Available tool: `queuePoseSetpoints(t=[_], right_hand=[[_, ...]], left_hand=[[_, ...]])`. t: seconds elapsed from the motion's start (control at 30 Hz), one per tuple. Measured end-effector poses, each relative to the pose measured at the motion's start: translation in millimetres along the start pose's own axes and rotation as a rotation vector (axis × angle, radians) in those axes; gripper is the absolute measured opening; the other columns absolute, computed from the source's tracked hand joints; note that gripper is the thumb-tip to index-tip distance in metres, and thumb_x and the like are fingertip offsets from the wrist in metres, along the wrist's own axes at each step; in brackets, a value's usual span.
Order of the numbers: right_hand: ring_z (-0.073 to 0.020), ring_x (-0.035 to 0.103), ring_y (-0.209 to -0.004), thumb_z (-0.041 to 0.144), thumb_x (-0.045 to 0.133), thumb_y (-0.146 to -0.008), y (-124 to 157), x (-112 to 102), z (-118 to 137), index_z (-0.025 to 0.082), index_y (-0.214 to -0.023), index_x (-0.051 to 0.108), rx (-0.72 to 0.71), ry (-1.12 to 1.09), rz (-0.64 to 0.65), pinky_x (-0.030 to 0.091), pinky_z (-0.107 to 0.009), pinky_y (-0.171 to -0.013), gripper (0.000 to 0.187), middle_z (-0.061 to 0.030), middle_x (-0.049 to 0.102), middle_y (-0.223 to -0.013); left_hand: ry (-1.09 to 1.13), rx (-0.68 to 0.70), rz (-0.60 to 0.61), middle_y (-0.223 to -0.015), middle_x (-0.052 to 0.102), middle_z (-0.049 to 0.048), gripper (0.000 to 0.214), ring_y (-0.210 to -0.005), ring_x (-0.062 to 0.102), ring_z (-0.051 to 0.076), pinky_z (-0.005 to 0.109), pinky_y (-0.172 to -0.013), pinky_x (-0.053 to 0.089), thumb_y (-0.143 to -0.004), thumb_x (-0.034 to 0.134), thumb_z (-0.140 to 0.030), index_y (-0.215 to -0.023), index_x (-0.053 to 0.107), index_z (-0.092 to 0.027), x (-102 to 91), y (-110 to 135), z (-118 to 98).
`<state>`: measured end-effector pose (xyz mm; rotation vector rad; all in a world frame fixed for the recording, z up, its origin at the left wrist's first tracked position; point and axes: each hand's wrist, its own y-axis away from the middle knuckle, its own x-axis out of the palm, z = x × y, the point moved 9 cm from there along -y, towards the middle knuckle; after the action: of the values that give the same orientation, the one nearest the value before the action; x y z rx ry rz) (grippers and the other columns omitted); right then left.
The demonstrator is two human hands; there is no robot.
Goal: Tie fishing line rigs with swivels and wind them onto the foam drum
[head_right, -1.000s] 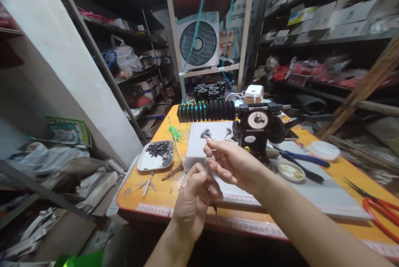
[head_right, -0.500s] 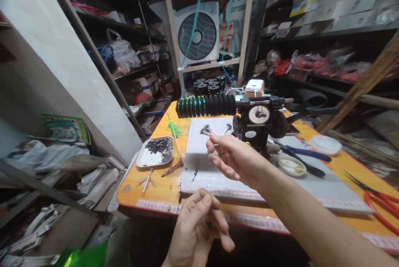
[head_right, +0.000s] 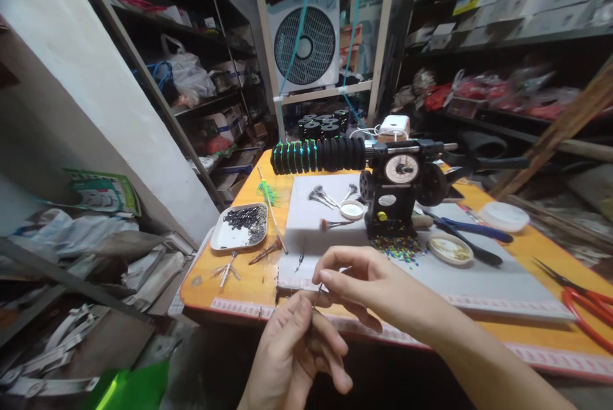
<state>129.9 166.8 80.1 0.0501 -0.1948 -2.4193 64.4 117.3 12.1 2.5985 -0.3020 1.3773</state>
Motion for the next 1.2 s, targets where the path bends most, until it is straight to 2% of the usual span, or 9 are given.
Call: queuePoseSetpoints(t=[0.1, 0.2, 0.33, 0.47, 0.63, 0.77, 0.9, 1.0, 1.2], right_hand=[[-0.0021, 0.042, -0.043, 0.052, 0.069, -0.086, 3, 2, -4, 0.016, -0.088, 0.066, -0.01, 0.023, -0.026, 0.031, -0.012, -0.035, 0.036, 0.0018, 0.058, -0.07], [-0.0028, 0.039, -0.038, 0.054, 0.066, -0.088, 4, 4, -11, 0.017, -0.088, 0.064, -0.002, 0.023, -0.037, 0.027, -0.012, -0.033, 0.037, 0.0052, 0.052, -0.056], [-0.0031, 0.036, -0.034, 0.058, 0.063, -0.088, 3, 9, -22, 0.018, -0.089, 0.06, 0.019, -0.04, -0.032, 0.029, -0.012, -0.033, 0.04, 0.0076, 0.048, -0.047], [-0.0018, 0.036, -0.033, 0.058, 0.063, -0.088, 2, 13, -32, 0.017, -0.087, 0.061, 0.038, -0.1, -0.032, 0.027, -0.011, -0.032, 0.041, 0.0067, 0.052, -0.049], [-0.0013, 0.04, -0.034, 0.055, 0.065, -0.087, 1, 13, -36, 0.016, -0.087, 0.063, 0.043, -0.167, -0.053, 0.031, -0.012, -0.032, 0.04, 0.0036, 0.059, -0.059], [-0.0021, 0.046, -0.039, 0.053, 0.069, -0.086, 5, 10, -39, 0.018, -0.097, 0.063, 0.051, -0.228, -0.103, 0.034, -0.011, -0.033, 0.037, 0.0018, 0.064, -0.068], [-0.0031, 0.05, -0.043, 0.053, 0.07, -0.085, 11, 6, -45, 0.021, -0.101, 0.061, 0.054, -0.295, -0.153, 0.036, -0.01, -0.035, 0.037, 0.0031, 0.062, -0.069], [-0.0037, 0.051, -0.045, 0.053, 0.072, -0.083, 15, 5, -49, 0.022, -0.098, 0.063, 0.056, -0.332, -0.164, 0.038, -0.012, -0.036, 0.036, 0.0028, 0.063, -0.074], [-0.0035, 0.049, -0.043, 0.052, 0.071, -0.084, 21, 7, -59, 0.02, -0.096, 0.063, 0.067, -0.378, -0.175, 0.038, -0.012, -0.033, 0.035, 0.0028, 0.061, -0.07]], left_hand=[[-0.04, -0.019, 0.042, -0.057, 0.075, 0.006, 0.032, -0.042, 0.07, 0.019, 0.021, -0.041, 0.056, -0.095, 0.057, -0.046, -0.089, 0.058, -0.014, 10.5, 2, -7], [-0.055, -0.011, 0.063, -0.046, 0.068, 0.0005, 0.027, -0.037, 0.067, 0.017, 0.02, -0.038, 0.054, -0.098, 0.053, -0.039, -0.088, 0.056, -0.015, 17.3, 0, -11], [0.01, 0.028, 0.109, -0.046, 0.067, -0.0012, 0.02, -0.039, 0.067, 0.016, 0.018, -0.033, 0.051, -0.096, 0.054, -0.031, -0.083, 0.055, -0.016, 22.5, -1, -10], [0.089, 0.058, 0.122, -0.05, 0.07, -0.0001, 0.024, -0.044, 0.07, 0.016, 0.015, -0.033, 0.049, -0.093, 0.061, -0.037, -0.081, 0.055, -0.017, 25.2, 2, -9], [0.128, 0.094, 0.123, -0.054, 0.074, 0.0019, 0.024, -0.041, 0.068, 0.014, 0.015, -0.035, 0.051, -0.092, 0.063, -0.036, -0.08, 0.057, -0.016, 28.8, 2, -11], [0.122, 0.113, 0.095, -0.065, 0.078, 0.0071, 0.029, -0.046, 0.072, 0.018, 0.019, -0.039, 0.055, -0.094, 0.058, -0.043, -0.086, 0.059, -0.015, 19.1, 0, -3], [0.093, 0.09, 0.035, -0.072, 0.079, 0.0115, 0.034, -0.036, 0.067, 0.017, 0.024, -0.04, 0.056, -0.097, 0.05, -0.047, -0.091, 0.056, -0.015, -1.5, 0, 13], [0.069, 0.084, -0.021, -0.072, 0.079, 0.0125, 0.034, -0.031, 0.063, 0.016, 0.024, -0.037, 0.055, -0.098, 0.046, -0.046, -0.09, 0.055, -0.015, -13.4, 2, 17], [0.01, 0.031, 0.016, -0.069, 0.079, 0.0101, 0.037, -0.04, 0.069, 0.019, 0.021, -0.04, 0.056, -0.098, 0.047, -0.052, -0.092, 0.054, -0.016, -1.1, 6, 5]])
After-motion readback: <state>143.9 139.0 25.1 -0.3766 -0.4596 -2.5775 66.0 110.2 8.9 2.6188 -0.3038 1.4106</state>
